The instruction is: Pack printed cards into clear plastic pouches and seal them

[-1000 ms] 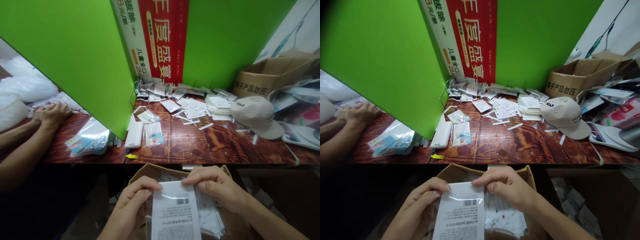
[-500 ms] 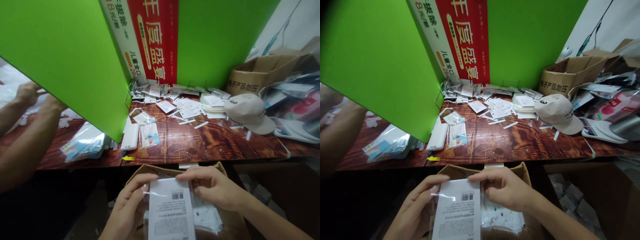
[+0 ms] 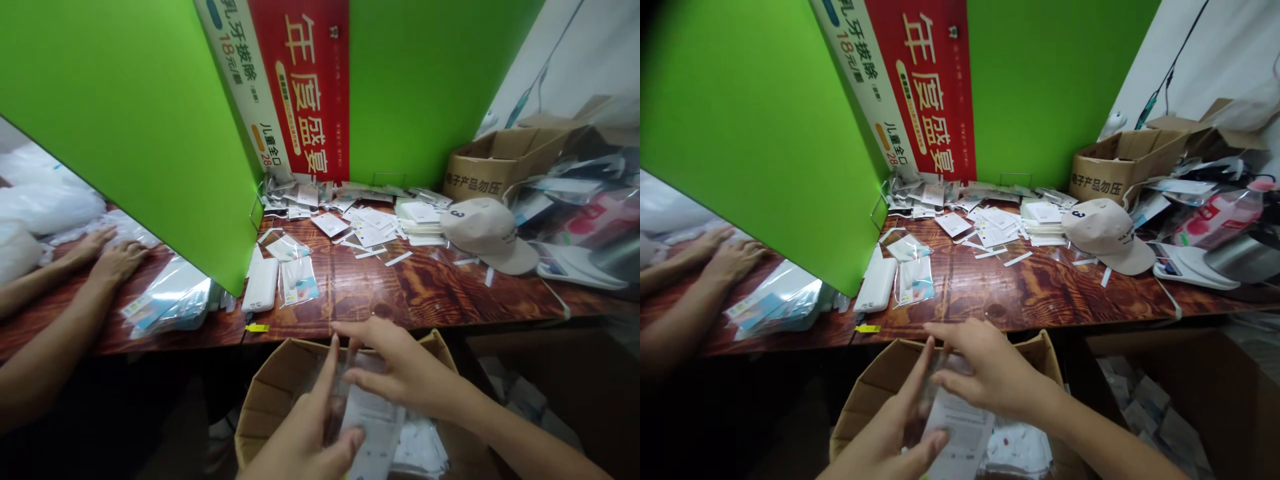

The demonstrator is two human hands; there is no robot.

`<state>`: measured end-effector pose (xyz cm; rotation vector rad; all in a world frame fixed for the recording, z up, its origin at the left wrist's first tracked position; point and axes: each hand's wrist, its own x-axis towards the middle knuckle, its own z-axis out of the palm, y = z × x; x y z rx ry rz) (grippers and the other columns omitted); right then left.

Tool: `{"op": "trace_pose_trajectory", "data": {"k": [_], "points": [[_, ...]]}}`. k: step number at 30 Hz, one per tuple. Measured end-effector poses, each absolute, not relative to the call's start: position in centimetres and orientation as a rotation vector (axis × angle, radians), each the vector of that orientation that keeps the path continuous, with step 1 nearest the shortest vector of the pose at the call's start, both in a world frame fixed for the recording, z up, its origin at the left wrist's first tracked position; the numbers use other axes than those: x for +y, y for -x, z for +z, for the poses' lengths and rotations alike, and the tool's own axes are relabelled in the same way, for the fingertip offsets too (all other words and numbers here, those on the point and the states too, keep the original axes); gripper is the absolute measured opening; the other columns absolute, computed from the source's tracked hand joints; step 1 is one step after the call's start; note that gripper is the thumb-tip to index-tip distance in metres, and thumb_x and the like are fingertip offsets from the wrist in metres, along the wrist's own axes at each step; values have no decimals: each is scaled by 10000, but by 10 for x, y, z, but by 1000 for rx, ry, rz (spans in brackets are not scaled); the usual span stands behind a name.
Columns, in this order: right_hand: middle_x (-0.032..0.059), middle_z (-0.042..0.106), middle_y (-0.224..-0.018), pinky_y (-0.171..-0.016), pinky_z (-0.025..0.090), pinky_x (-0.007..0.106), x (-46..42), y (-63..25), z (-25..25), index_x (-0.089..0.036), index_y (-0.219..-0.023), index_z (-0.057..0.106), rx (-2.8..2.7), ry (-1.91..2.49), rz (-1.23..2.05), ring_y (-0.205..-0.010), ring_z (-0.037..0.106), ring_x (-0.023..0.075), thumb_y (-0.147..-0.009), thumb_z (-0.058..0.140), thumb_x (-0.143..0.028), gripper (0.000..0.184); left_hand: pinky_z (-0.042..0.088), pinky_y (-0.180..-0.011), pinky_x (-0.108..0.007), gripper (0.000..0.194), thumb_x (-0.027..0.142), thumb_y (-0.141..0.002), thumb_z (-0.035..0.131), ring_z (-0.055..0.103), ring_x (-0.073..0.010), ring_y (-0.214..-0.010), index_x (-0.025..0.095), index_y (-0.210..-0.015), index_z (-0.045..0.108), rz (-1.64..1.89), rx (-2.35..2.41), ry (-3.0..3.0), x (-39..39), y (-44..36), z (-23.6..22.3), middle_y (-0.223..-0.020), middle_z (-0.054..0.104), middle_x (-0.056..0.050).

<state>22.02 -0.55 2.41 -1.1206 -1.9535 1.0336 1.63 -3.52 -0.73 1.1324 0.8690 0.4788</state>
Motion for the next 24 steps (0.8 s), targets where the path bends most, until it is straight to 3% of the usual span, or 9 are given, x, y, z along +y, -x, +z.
{"op": "trace_pose_trajectory", "data": {"k": [3, 8, 10, 13, 15, 18, 20, 22, 24], "points": [[39, 698, -973, -757, 477, 285, 0, -220, 28, -214, -1271, 629, -1944, 1034, 1224, -811, 608, 164, -873, 602, -205, 399, 576, -799, -366, 1040, 381, -845, 703, 708, -316, -999, 145, -1577, 3, 395, 883, -1219, -37, -19, -6, -1189, 708, -196], [-43, 569, -627, -531, 354, 233, -14, -263, 25, -249, -1098, 705, -1328, 856, 1641, -540, 481, 108, -803, 756, -411, 340, 537, -870, -381, 1144, 661, -763, 689, 727, -302, -1027, 274, -1571, -21, 450, 670, -932, -24, -17, -3, -1230, 723, -144], [-90, 408, -493, -467, 314, 229, -25, -283, 20, -302, -1058, 719, -974, 764, 1617, -410, 327, 83, -771, 775, -520, 365, 539, -848, -393, 1220, 777, -691, 650, 752, -311, -964, 267, -1572, -22, 533, 667, -813, -14, -15, -5, -1161, 759, -142], [-117, 191, -499, -385, 238, 209, -37, -293, 9, -317, -1051, 730, -630, 723, 1440, -380, 53, 72, -896, 621, -553, 303, 528, -843, -417, 1166, 838, -715, 540, 759, -319, -932, 234, -1578, 40, 681, 778, -724, -1, -10, -14, -1092, 784, -145], [-107, 169, -524, -378, 232, 195, -37, -284, 1, -292, -1023, 740, -568, 741, 1359, -395, 40, 80, -968, 492, -516, 339, 523, -817, -420, 1102, 834, -752, 491, 766, -316, -887, 224, -1573, 80, 745, 871, -695, 3, -5, -22, -1044, 798, -136], [-46, 397, -544, -456, 397, 231, -15, -261, -7, -264, -1032, 727, -916, 914, 1298, -425, 368, 107, -983, 370, -556, 464, 514, -802, -433, 1096, 861, -728, 476, 766, -330, -857, 200, -1552, 184, 783, 993, -636, 8, 6, -33, -989, 808, -137], [28, 613, -720, -638, 513, 314, 17, -246, -11, -234, -1009, 728, -1238, 1062, 1216, -670, 601, 181, -950, 476, -555, 412, 511, -809, -435, 1083, 878, -694, 491, 764, -336, -862, 191, -1510, 304, 788, 1050, -608, 11, 13, -35, -981, 808, -146], [59, 691, -926, -890, 491, 386, 60, -232, -17, -214, -908, 743, -1398, 1149, 1133, -954, 621, 244, -844, 713, -419, 217, 514, -818, -438, 1011, 881, -671, 517, 763, -336, -868, 198, -1414, 457, 802, 1083, -605, 14, 19, -35, -978, 809, -146], [63, 675, -1073, -1059, 381, 470, 108, -217, -25, -203, -899, 720, -1467, 1237, 1024, -1144, 545, 264, -847, 731, -312, 122, 516, -835, -452, 881, 866, -657, 558, 762, -338, -871, 223, -1258, 597, 816, 1077, -619, 15, 22, -31, -968, 813, -131]]}}
